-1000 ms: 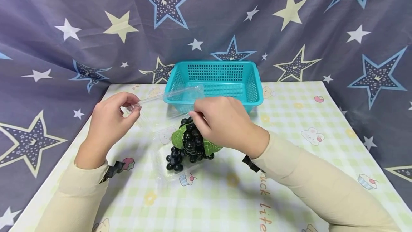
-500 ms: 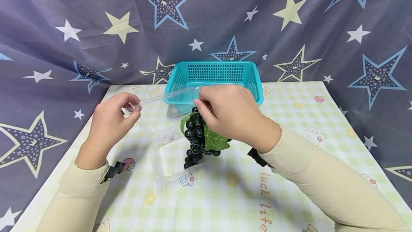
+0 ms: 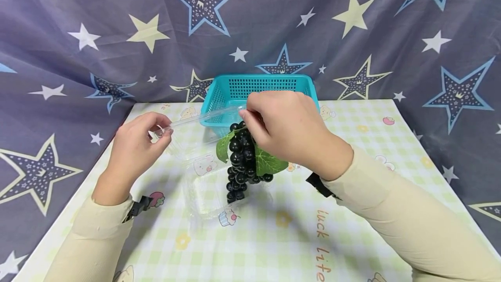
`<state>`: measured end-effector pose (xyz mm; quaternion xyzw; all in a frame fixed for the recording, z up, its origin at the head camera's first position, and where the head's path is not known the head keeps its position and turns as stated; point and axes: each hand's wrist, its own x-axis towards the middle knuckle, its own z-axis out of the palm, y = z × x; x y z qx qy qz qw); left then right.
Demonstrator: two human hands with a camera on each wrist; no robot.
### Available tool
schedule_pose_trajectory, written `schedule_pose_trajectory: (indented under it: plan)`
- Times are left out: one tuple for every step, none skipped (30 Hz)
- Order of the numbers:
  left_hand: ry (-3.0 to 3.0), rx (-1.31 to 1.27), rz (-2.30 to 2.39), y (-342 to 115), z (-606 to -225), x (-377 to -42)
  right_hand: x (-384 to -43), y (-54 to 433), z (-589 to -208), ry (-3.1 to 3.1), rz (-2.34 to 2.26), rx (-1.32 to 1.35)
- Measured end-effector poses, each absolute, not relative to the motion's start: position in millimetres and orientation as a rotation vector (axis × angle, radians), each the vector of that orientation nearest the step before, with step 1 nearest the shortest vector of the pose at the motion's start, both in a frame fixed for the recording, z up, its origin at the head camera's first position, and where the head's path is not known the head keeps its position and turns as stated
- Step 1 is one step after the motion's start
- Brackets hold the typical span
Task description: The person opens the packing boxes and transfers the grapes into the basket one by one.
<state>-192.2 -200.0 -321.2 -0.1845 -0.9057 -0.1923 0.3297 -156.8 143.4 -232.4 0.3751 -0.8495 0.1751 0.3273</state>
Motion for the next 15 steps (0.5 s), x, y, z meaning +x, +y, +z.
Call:
schedule_pose_trajectory:
  plan:
    - [-2.368,-0.483,-0.503,-200,-321,-192,-157,144,-231,-2.22,0.454,0.984]
    - [-2.368,-0.484,-0.503,-200,-321,-192,-156,144,-229,-2.216,0.45,0.985]
    - [-2.368,-0.486,-0.502,-200,-321,-192,-156,145,-228,-2.213,0.446,0.985]
    - [-2.367,-0.487,-0.501,-200,-321,-192,-156,145,-226,-2.21,0.445,0.984]
    - [-2.366,-0.487,-0.501,-200,-320,-192,-156,146,-224,-2.208,0.44,0.983]
    - [-2.365,-0.487,-0.499,-201,-320,-192,-156,147,-222,-2.206,0.438,0.982]
    - [-2.363,-0.487,-0.498,-201,-320,-192,-156,147,-221,-2.205,0.437,0.979]
    - [-2.362,-0.486,-0.496,-201,-320,-192,-156,148,-219,-2.205,0.434,0.975]
    - [-2.361,-0.485,-0.494,-201,-320,-192,-156,149,-217,-2.206,0.434,0.972]
    - [-2.361,-0.485,-0.493,-201,-320,-192,-156,150,-216,-2.206,0.434,0.966]
    - [-2.361,-0.484,-0.492,-202,-320,-192,-156,152,-214,-2.207,0.431,0.959]
    - [-2.361,-0.485,-0.492,-202,-320,-192,-156,153,-212,-2.207,0.431,0.952]
    - [-2.362,-0.486,-0.491,-202,-320,-192,-156,154,-210,-2.206,0.431,0.946]
    - [-2.363,-0.486,-0.491,-202,-320,-192,-156,156,-208,-2.206,0.43,0.939]
    - [-2.364,-0.486,-0.491,-202,-320,-192,-156,157,-206,-2.205,0.429,0.933]
